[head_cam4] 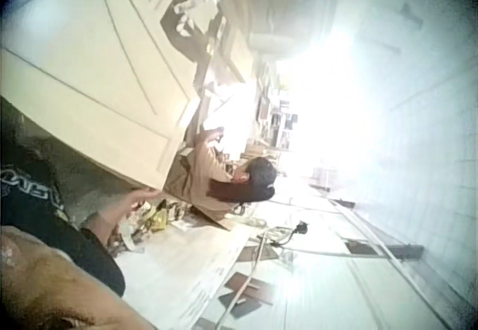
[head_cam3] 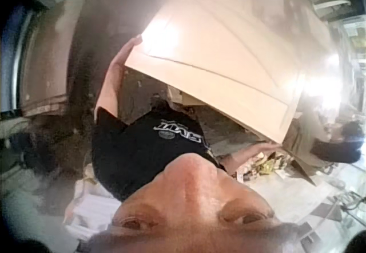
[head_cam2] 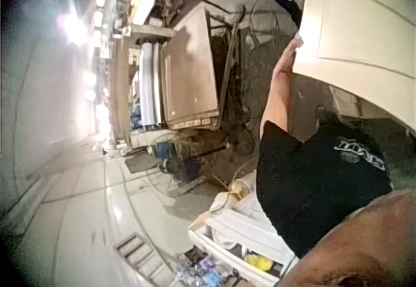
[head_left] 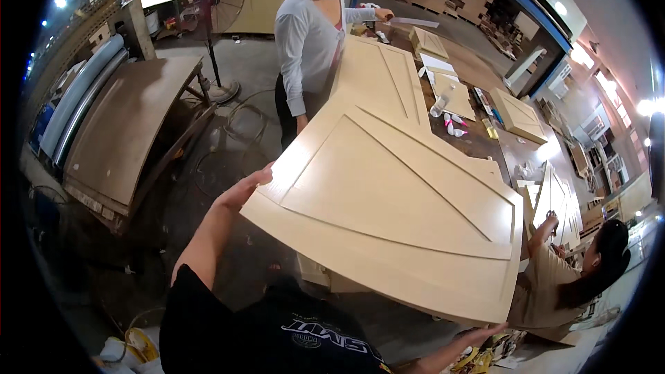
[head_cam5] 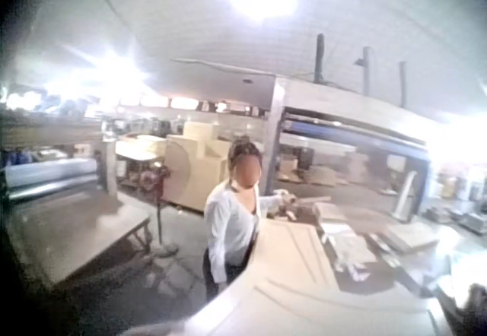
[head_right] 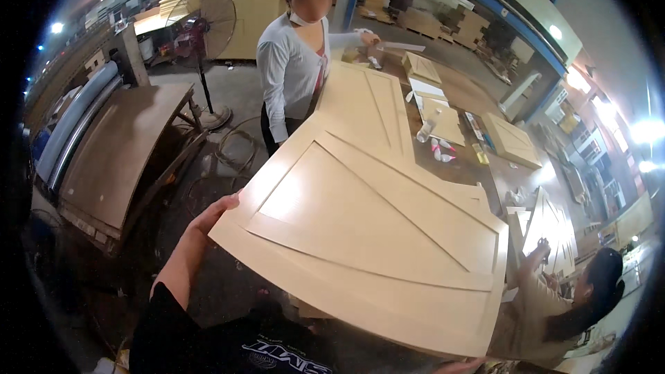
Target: The person applies glue from a bottle to the grooves of a wood panel, then uses a scraper to spread the glue evenly across the surface.
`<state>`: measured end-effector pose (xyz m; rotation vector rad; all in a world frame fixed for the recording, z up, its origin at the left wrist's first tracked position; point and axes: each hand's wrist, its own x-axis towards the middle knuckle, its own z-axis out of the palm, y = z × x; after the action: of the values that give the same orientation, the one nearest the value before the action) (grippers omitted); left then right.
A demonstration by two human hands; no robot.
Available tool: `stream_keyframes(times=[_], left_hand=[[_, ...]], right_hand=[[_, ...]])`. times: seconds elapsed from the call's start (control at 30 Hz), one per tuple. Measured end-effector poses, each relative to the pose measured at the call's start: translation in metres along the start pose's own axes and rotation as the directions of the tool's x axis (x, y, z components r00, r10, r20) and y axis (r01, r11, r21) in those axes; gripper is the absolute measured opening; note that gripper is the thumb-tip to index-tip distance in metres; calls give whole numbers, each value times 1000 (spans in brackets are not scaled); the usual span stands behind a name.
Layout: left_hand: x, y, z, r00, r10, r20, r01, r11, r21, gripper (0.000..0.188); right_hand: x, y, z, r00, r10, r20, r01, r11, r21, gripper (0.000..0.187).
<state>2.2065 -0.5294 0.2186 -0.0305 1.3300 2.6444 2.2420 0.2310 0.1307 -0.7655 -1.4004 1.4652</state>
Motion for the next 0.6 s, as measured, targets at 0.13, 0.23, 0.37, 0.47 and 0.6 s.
stream_keyframes(times=[0.13, 0.23, 0.37, 0.47, 0.6], left_hand=[[11, 11, -12, 999, -6, 45, 1, 994, 109, 82], [14, 15, 6, 995, -88, -45, 89, 995, 40, 87], [10, -16, 12, 996, 93, 11, -92, 994, -55, 84], [-12, -40, 42, 986, 66, -154, -57, 997, 60, 87], [-35, -63, 66, 983, 119, -142, -62, 933, 354, 108]], right_hand=[[-59, -4, 5, 994, 12, -111, -11, 1000, 11, 70], [-78, -21, 18, 996, 7, -85, -6, 1000, 18, 70], [-82, -52, 57, 996, 32, 78, -34, 999, 22, 70], [-116, -70, 94, 977, 56, 205, -49, 998, -38, 71], [-188, -81, 127, 863, 45, 503, -151, 973, 172, 56]])
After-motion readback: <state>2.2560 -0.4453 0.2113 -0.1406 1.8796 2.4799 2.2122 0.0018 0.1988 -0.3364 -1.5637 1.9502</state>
